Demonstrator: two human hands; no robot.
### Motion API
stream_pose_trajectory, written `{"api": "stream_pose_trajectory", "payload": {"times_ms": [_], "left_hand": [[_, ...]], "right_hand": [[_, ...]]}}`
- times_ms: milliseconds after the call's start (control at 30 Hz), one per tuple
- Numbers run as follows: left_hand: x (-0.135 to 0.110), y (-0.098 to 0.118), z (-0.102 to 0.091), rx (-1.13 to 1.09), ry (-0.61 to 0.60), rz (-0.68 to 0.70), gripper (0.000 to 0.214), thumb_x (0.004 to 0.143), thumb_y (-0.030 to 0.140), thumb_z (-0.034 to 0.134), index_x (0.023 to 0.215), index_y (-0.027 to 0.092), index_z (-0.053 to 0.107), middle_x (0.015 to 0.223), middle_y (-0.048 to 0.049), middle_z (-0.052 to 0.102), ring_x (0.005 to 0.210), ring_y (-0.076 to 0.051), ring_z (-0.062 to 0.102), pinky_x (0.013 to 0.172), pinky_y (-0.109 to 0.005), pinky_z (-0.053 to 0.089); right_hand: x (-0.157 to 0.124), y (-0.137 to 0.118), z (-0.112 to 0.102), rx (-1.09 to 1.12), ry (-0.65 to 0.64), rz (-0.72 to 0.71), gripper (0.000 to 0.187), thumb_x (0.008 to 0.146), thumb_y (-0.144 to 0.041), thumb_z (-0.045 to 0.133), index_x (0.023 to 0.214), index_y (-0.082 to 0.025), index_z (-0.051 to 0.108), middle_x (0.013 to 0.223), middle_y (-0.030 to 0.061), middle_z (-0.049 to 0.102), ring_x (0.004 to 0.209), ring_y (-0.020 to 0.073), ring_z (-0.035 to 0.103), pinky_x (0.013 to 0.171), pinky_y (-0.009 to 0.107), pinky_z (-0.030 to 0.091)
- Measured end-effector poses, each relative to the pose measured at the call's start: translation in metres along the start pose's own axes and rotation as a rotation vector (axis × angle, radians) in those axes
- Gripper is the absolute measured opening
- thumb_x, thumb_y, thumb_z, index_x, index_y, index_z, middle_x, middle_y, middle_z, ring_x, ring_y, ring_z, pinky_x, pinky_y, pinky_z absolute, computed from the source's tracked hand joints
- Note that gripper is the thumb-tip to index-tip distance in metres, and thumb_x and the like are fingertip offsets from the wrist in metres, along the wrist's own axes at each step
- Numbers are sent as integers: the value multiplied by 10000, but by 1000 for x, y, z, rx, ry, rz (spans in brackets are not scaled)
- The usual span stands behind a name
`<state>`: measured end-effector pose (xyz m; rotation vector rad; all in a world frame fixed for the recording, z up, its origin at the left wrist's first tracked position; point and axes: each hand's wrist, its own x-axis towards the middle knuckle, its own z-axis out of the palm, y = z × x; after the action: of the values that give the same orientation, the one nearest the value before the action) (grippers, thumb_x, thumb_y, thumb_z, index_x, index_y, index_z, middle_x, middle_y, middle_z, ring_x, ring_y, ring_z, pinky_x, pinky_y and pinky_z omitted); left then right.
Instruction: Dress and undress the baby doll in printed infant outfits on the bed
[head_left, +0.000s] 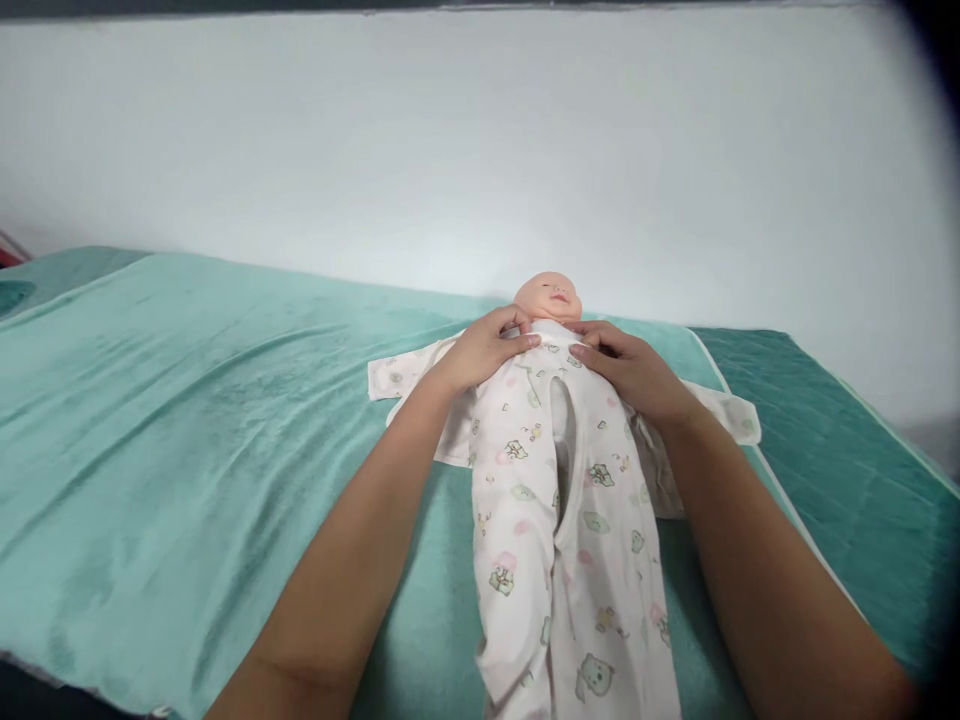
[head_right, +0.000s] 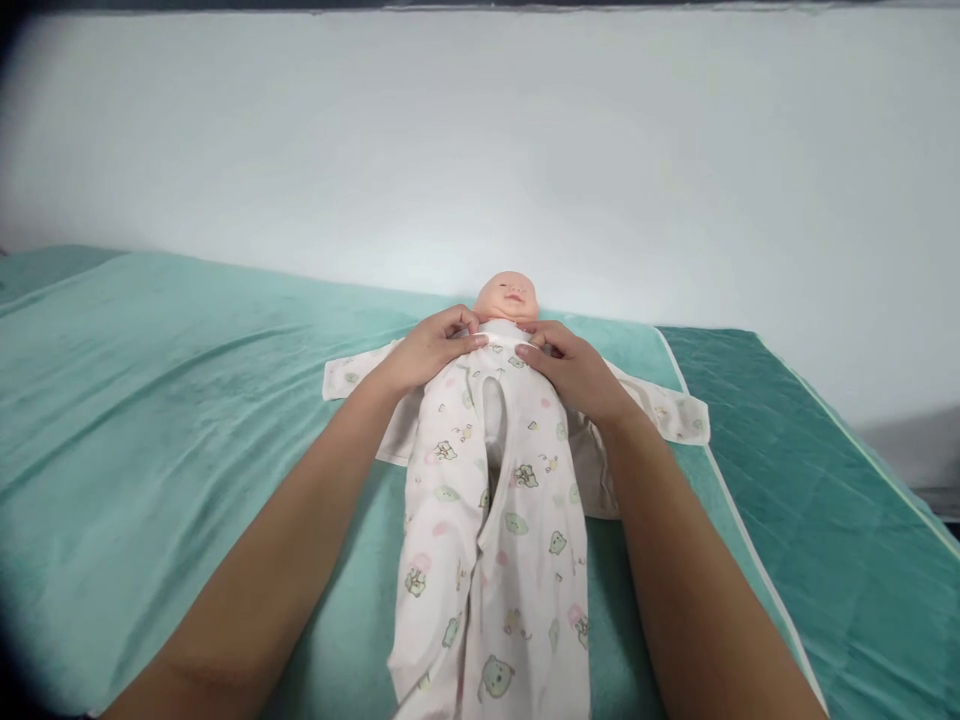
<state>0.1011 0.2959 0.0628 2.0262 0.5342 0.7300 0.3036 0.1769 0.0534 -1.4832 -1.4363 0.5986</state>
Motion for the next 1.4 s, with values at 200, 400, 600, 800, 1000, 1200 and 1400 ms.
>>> {"api": "stream_pose_trajectory", "payload": {"times_ms": [200,400,600,800,1000,1200,1400], "left_hand": [[18,-12,6,83,137,-25,218,877,387,565,793,190,523,823,22,601,778,-129,519,774,-264,391],[35,-18,10,219,225,-18,159,886,303,546,778,195,502,752,29,585,725,-127,505,701,-259,350],[43,-19,13,314,257,-50,134,889,276,540,790,202,487,725,31,578,687,-128,490,657,-261,322],[36,-19,13,173,200,-83,150,857,306,591,779,194,526,764,26,611,704,-124,525,670,-255,372],[24,-18,16,125,247,-58,104,870,274,566,857,197,635,880,0,693,852,-155,616,807,-285,457],[-9,-15,18,208,326,41,246,927,234,485,1018,207,711,1101,-55,691,1060,-175,615,1004,-324,450],[-57,-12,20,380,348,8,387,936,164,421,1221,220,678,1342,-71,604,1261,-184,521,1127,-356,381]], "right_hand": [[16,7,7,-32,161,125,294,807,-476,657,716,-207,581,696,-27,554,684,147,474,674,292,355],[33,16,9,-229,283,126,272,829,-448,619,703,-212,571,662,-34,519,661,141,435,651,284,317],[39,22,9,-265,286,118,269,835,-450,611,705,-218,572,660,-35,525,656,143,448,644,289,318],[35,20,12,-189,334,155,273,791,-436,666,681,-207,567,656,-22,562,649,151,486,657,302,375],[16,18,15,-31,344,82,207,831,-385,615,892,-216,719,895,31,716,829,199,613,804,347,464],[-13,17,17,67,369,12,267,889,-363,549,1015,-232,745,1119,41,723,1058,220,630,983,390,453],[-51,15,23,190,427,64,335,901,-398,571,1165,-253,717,1293,30,669,1236,225,578,1115,417,395]]}}
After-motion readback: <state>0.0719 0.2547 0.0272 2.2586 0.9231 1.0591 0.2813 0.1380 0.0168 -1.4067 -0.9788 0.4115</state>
